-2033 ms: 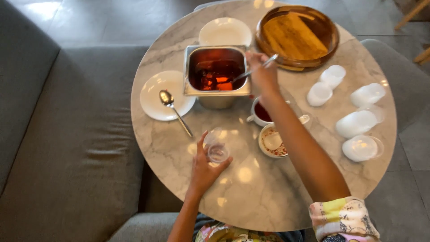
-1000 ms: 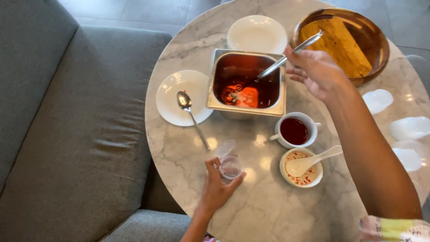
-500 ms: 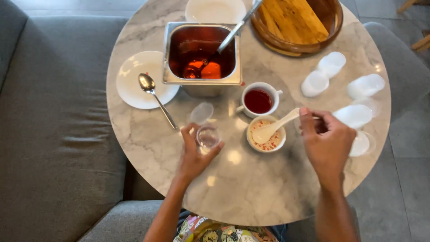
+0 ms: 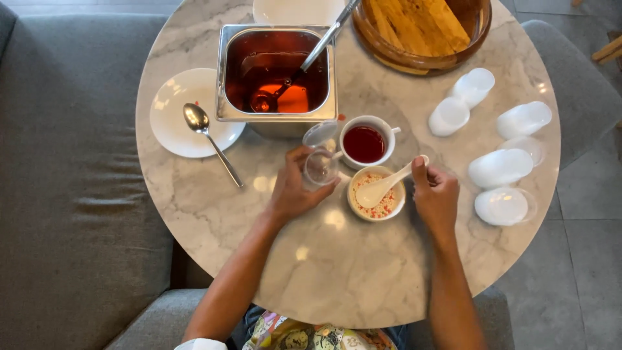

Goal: Preparing small dessert cups by filling them with syrup and toppings using spoons and a ladle.

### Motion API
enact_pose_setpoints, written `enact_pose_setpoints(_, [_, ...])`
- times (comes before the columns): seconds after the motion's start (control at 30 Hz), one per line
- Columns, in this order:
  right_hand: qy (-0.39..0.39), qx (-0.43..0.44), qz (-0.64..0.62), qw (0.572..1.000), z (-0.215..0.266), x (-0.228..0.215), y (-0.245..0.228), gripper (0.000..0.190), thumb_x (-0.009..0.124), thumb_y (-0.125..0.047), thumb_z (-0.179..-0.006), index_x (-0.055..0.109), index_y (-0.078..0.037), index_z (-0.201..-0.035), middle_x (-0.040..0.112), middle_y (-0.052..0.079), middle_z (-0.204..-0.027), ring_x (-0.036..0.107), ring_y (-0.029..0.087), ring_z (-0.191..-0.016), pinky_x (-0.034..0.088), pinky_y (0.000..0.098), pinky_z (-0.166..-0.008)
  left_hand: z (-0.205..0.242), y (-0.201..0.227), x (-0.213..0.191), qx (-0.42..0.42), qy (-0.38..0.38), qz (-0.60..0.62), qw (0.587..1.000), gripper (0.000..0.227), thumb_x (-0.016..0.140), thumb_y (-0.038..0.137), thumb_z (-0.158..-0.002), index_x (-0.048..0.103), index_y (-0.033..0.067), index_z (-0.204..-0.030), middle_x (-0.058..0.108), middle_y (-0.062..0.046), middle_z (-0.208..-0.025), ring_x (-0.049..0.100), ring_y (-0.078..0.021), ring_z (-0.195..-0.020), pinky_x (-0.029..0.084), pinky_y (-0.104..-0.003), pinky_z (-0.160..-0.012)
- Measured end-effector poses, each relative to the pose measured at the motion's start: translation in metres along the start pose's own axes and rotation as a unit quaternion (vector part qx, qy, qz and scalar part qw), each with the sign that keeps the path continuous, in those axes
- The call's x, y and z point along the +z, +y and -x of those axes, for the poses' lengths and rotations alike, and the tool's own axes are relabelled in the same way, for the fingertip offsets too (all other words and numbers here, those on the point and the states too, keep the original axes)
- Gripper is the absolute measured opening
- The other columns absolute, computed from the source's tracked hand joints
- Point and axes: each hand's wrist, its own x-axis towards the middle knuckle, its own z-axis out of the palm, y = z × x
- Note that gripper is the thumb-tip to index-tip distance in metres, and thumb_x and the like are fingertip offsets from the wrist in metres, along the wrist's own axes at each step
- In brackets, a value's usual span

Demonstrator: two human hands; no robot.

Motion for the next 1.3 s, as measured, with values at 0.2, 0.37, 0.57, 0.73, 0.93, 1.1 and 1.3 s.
enact_pose_setpoints(0.2, [-0.043, -0.048, -0.092, 0.994, 0.023, -0.003, -0.040, 0.037, 0.064, -0.046, -0.109, 0.081, -0.012, -0.112, 0.076, 0.015, -0.099, 0.068, 0.022, -0.088, 0.054, 0.0376, -0.084, -0.001, 0.000, -0.005, -0.018, 0.021, 0.008, 1.000, 0.071, 0.091, 0.017, -0.075, 0.038, 0.0088, -0.121, 0.077, -0.010, -0.115, 0.076, -0.0247, -0.085, 0.059, -0.036, -0.079])
enact_pose_setpoints(0.37, [-0.023, -0.055, -0.120, 0.991, 0.028, 0.000, -0.055, 0.027, 0.067, -0.034, -0.107, 0.081, -0.012, -0.113, 0.073, 0.009, -0.088, 0.060, 0.012, -0.083, 0.055, 0.0307, -0.079, 0.008, -0.024, -0.012, -0.003, 0.003, -0.042, 0.999, 0.067, 0.093, 0.021, -0.071, 0.042, 0.0095, -0.113, 0.078, -0.012, -0.100, 0.077, -0.0316, -0.083, 0.059, -0.040, -0.076])
enact_pose_setpoints(0.57, [-0.019, -0.086, -0.155, 0.984, 0.021, 0.011, -0.029, 0.027, 0.059, -0.032, -0.111, 0.078, -0.013, -0.117, 0.062, -0.001, -0.079, 0.052, 0.006, -0.072, 0.051, 0.0222, -0.071, 0.008, -0.031, -0.006, -0.046, -0.015, -0.062, 0.997, 0.065, 0.094, 0.025, -0.062, 0.051, 0.0053, -0.106, 0.078, -0.014, -0.084, 0.076, -0.0370, -0.079, 0.058, -0.045, -0.075])
enact_pose_setpoints(0.73, [0.072, -0.194, -0.084, 0.975, 0.025, 0.003, -0.011, 0.022, 0.054, -0.022, -0.114, 0.068, -0.005, -0.113, 0.067, 0.007, -0.105, 0.057, 0.016, -0.094, 0.048, 0.0315, -0.081, -0.002, 0.012, -0.016, -0.112, -0.084, -0.165, 0.976, 0.045, 0.082, 0.052, -0.065, 0.073, 0.0175, -0.092, 0.079, 0.002, -0.088, 0.077, -0.0186, -0.079, 0.057, -0.033, -0.071])
enact_pose_setpoints(0.93, [0.286, -0.416, -0.039, 0.862, 0.074, -0.002, -0.024, 0.034, 0.051, -0.006, -0.124, 0.066, 0.024, -0.119, 0.063, 0.030, -0.088, 0.054, 0.030, -0.061, 0.042, 0.0404, -0.058, 0.006, 0.016, -0.038, 0.110, 0.081, -0.137, 0.981, 0.042, 0.089, 0.039, -0.064, 0.063, 0.0106, -0.082, 0.074, -0.011, -0.118, 0.078, -0.0241, -0.080, 0.058, -0.032, -0.068])
enact_pose_setpoints(1.1, [0.134, -0.516, 0.081, 0.842, 0.115, 0.044, -0.056, 0.026, 0.058, -0.011, -0.110, 0.076, 0.004, -0.100, 0.077, 0.014, -0.097, 0.074, 0.031, -0.082, 0.056, 0.0414, -0.075, 0.009, -0.015, -0.075, 0.003, 0.298, 0.185, 0.937, 0.056, 0.078, -0.004, -0.074, 0.055, -0.0021, -0.126, 0.057, -0.012, -0.122, 0.063, -0.0214, -0.108, 0.061, -0.029, -0.083])
enact_pose_setpoints(1.3, [-0.062, -0.445, -0.030, 0.893, 0.151, 0.150, -0.194, 0.007, 0.074, -0.011, -0.091, 0.074, -0.006, -0.097, 0.071, 0.012, -0.077, 0.073, 0.032, -0.073, 0.060, 0.0378, -0.066, -0.009, -0.013, -0.144, 0.173, 0.582, -0.046, 0.793, 0.087, 0.082, -0.003, -0.079, 0.018, 0.0111, -0.136, 0.065, -0.017, -0.112, 0.067, -0.0249, -0.105, 0.058, -0.030, -0.071])
